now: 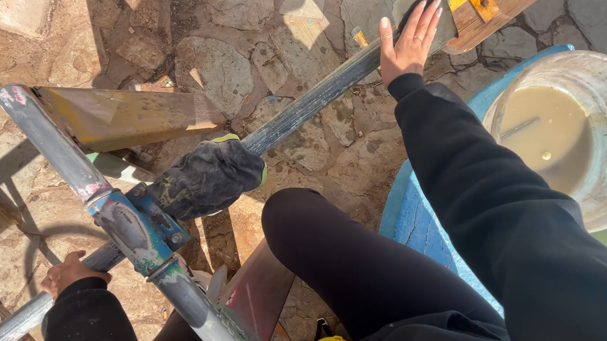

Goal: Wet sanding a metal pole manually with sandpaper to smooth the surface

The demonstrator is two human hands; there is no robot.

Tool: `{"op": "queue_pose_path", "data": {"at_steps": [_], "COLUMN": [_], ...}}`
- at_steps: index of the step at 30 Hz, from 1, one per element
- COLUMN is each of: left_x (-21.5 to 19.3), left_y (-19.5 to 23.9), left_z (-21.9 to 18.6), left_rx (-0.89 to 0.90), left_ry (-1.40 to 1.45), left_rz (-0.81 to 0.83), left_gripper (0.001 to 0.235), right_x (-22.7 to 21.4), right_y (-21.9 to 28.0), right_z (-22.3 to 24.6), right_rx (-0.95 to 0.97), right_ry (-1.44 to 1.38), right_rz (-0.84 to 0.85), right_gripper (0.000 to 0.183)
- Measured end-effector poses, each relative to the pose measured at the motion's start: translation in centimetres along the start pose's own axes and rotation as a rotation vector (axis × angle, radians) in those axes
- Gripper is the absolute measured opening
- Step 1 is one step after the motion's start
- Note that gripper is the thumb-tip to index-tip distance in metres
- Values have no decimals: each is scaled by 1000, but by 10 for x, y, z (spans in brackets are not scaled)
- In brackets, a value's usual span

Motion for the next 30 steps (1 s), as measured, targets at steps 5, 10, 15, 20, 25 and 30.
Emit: {"op": "queue_pose_path", "data": {"at_steps": [5, 10, 15, 20, 25, 30], "left_x": [1, 1, 10, 23, 15, 22], "left_y": [-7, -9, -30, -45, -33, -33], "left_z": [1, 2, 9, 21, 13, 15], "left_rx": [-19, -32, 18, 86, 43, 27], "left_ry": [-59, -48, -149, -111, -144, -145], "left_rz": [38, 20, -10, -65, -54, -43], "left_gripper": [81, 80, 74, 80, 77, 78], "right_x": [20, 30, 30, 40, 18, 31], "right_y": [97, 79, 41, 74, 24, 53], "right_z": [86, 69, 8, 42, 17, 45], "right_rx": [-72, -70, 421, 219, 313, 142], "right_ry": [-364, -475, -727, -650, -829, -735], "right_rz": [-131, -187, -456, -171, -314, -132], "right_gripper": [93, 95, 101, 95, 98, 87]}}
Point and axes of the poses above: each hand's wrist, its own y-axis away from the middle knuckle, its own x-axis out of the palm, z = x × y, the point moved 8 cm from there along -y, towards the middle knuckle, and after that the axes turned 6 degrees about -z, right-handed, at the moved point
